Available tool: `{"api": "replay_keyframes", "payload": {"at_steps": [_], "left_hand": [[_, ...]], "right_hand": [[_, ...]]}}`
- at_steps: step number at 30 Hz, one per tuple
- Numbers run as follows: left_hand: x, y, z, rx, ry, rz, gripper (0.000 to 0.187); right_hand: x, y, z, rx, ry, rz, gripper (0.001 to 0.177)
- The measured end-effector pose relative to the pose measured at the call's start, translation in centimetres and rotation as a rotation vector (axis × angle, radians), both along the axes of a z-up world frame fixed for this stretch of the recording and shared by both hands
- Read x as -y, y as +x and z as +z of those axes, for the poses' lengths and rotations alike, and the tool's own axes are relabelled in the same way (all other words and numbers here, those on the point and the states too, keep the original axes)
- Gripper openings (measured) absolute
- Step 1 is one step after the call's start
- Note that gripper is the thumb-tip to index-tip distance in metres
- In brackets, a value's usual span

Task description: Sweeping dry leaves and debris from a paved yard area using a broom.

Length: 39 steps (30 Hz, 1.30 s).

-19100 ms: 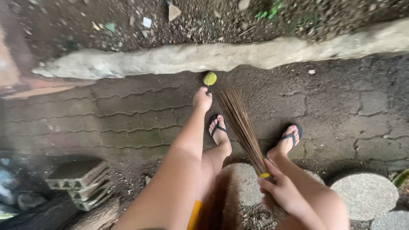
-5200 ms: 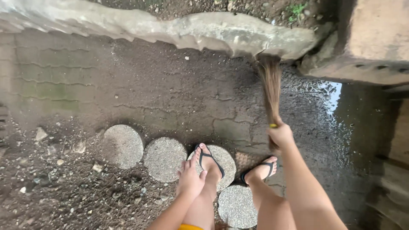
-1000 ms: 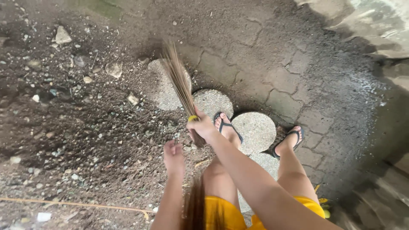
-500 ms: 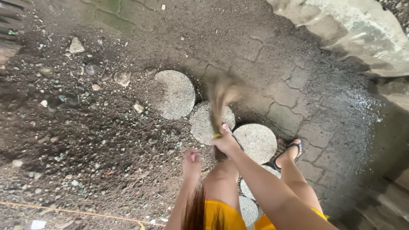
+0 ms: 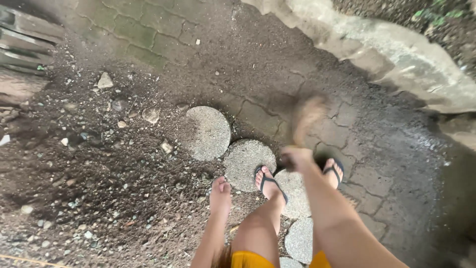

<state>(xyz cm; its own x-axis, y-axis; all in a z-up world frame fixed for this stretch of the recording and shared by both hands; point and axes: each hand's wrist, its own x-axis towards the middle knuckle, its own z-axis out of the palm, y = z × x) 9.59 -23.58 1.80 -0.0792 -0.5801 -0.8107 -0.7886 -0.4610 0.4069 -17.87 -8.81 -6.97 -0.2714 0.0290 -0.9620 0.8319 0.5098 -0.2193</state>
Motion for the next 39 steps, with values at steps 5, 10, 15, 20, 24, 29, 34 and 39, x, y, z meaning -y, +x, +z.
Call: {"api": "replay_keyframes", "payload": {"at_steps": [5, 10, 15, 20, 24, 29, 34, 39], "left_hand": [[-1.8, 1.2, -4.5, 0.052, -0.214, -0.187, 0.039], [-2.0, -0.9, -4.2, -0.075, -0.117, -0.107, 0.041], [-1.6, -5.8, -6.8, -0.002, -0.200, -0.157, 0.040], [-2.7, -16.7, -7.7, -0.083, -0.252, -0.153, 0.039], [-2.7, -24.6, -4.9, -0.190, -0.157, -0.144, 0.037], [-2.6, -28.3, -3.8, -0.218, -0.185, -0.150, 0.038], [-0.9, -32.6, -1.5, -0.040, -0.157, -0.126, 0.037], [2.0, -36.7, -4.0, -0.259, -0.223, 0.000, 0.039]], "right_hand": [[10.1, 6.4, 4.6, 0.122, -0.342, 0.374, 0.088], [-0.3, -0.4, 5.3, -0.174, -0.583, 0.437, 0.092], [-12.4, -12.2, 4.0, -0.430, 0.015, -0.028, 0.067], [-4.5, -14.6, -1.1, -0.122, -0.173, -0.445, 0.052], [-0.9, -15.0, 2.6, 0.064, -0.384, 0.163, 0.085], [-16.0, -20.8, 10.2, -0.034, -0.156, 0.160, 0.078], [-20.2, -24.7, 4.6, -0.102, 0.079, -0.337, 0.046], [1.5, -25.5, -2.7, 0.013, -0.262, -0.256, 0.020]]}}
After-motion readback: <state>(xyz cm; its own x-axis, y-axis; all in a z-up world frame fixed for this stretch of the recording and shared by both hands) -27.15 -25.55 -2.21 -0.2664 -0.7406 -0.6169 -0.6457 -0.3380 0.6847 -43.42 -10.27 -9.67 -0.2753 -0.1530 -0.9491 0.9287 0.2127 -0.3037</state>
